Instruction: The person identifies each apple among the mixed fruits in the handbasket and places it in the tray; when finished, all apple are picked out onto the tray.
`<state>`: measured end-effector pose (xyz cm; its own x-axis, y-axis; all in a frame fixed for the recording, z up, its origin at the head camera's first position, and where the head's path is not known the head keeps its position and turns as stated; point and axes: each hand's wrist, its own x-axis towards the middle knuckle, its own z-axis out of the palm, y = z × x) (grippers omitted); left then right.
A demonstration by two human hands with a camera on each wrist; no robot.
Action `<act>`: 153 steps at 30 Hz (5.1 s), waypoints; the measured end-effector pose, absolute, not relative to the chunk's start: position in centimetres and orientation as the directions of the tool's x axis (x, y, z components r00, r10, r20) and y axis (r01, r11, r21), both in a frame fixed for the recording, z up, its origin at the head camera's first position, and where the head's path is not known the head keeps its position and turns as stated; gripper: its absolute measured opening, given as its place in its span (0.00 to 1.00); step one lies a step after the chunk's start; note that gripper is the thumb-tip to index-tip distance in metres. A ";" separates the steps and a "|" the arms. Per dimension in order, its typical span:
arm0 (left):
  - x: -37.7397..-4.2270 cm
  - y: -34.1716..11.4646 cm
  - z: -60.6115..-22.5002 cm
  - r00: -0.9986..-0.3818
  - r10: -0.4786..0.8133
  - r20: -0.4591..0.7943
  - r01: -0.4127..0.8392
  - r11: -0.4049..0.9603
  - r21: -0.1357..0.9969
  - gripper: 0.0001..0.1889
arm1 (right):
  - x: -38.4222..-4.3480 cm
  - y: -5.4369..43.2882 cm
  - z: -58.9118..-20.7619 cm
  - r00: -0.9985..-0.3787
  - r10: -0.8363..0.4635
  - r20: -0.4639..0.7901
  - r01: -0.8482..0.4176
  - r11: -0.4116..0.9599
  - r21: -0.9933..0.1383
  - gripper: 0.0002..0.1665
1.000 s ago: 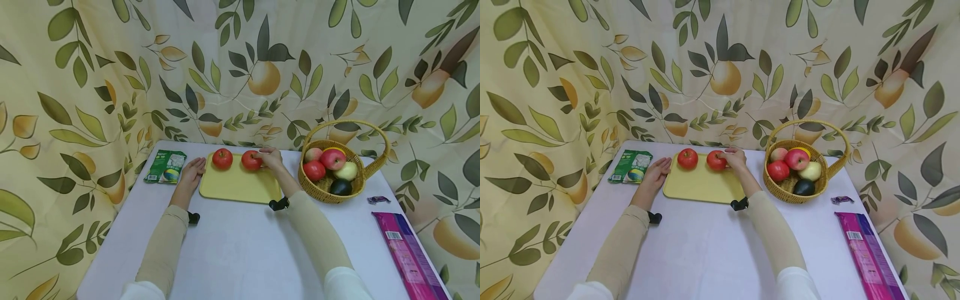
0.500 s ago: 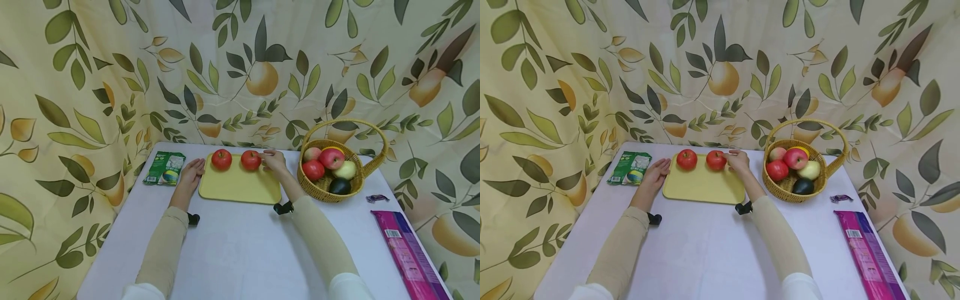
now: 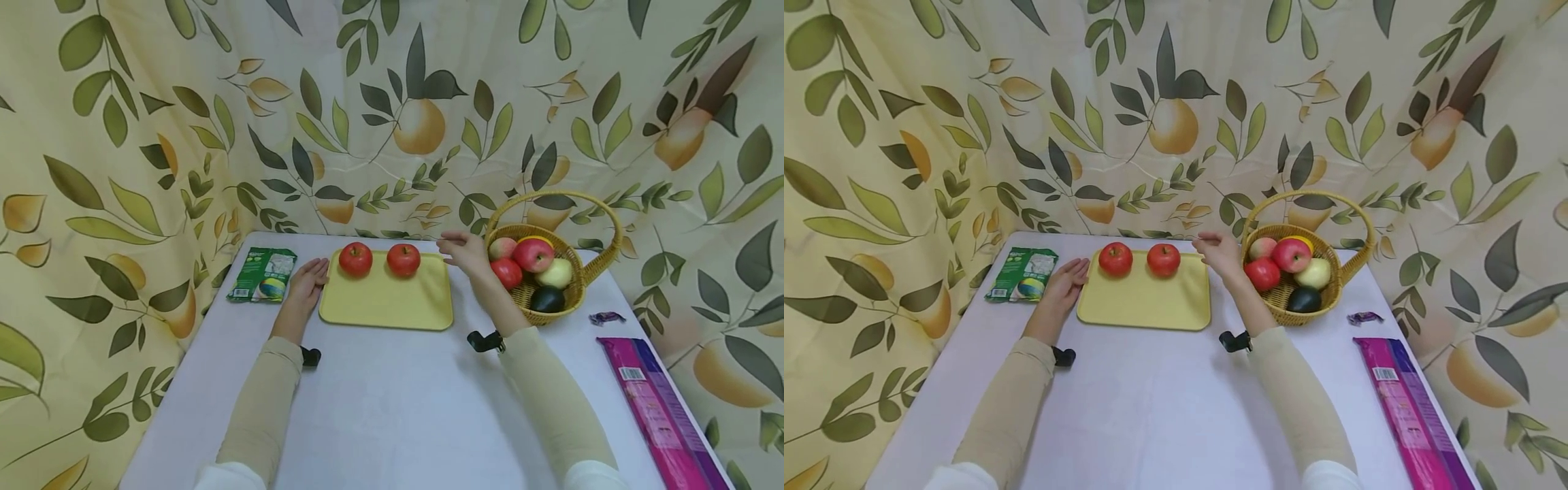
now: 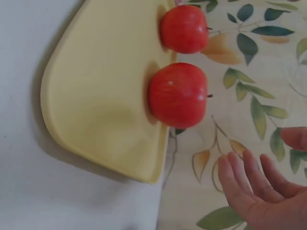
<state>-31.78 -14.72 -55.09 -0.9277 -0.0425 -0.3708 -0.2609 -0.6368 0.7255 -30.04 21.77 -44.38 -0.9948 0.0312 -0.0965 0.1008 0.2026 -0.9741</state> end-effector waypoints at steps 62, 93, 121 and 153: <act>-31.4 -14.4 -55.9 -0.931 -0.044 -0.361 -0.250 -0.644 0.723 0.43 | -28.7 40.5 -43.4 -0.896 0.425 -0.125 0.243 0.236 -0.941 0.26; -31.8 -14.3 -55.2 -0.939 -0.048 -0.341 -0.233 -0.642 0.731 0.42 | -29.0 40.2 -44.7 -0.977 0.150 -0.152 0.196 0.343 -0.919 0.49; -31.9 -14.3 -55.2 -0.931 -0.057 -0.360 -0.245 -0.634 0.733 0.42 | -24.8 37.2 -39.1 -0.976 0.170 -0.134 0.168 0.211 -0.963 0.50; -32.0 -14.3 -55.3 -0.931 -0.071 -0.358 -0.240 -0.622 0.746 0.42 | -25.2 27.1 -38.4 -0.986 -0.075 -0.147 0.139 0.097 -0.985 0.39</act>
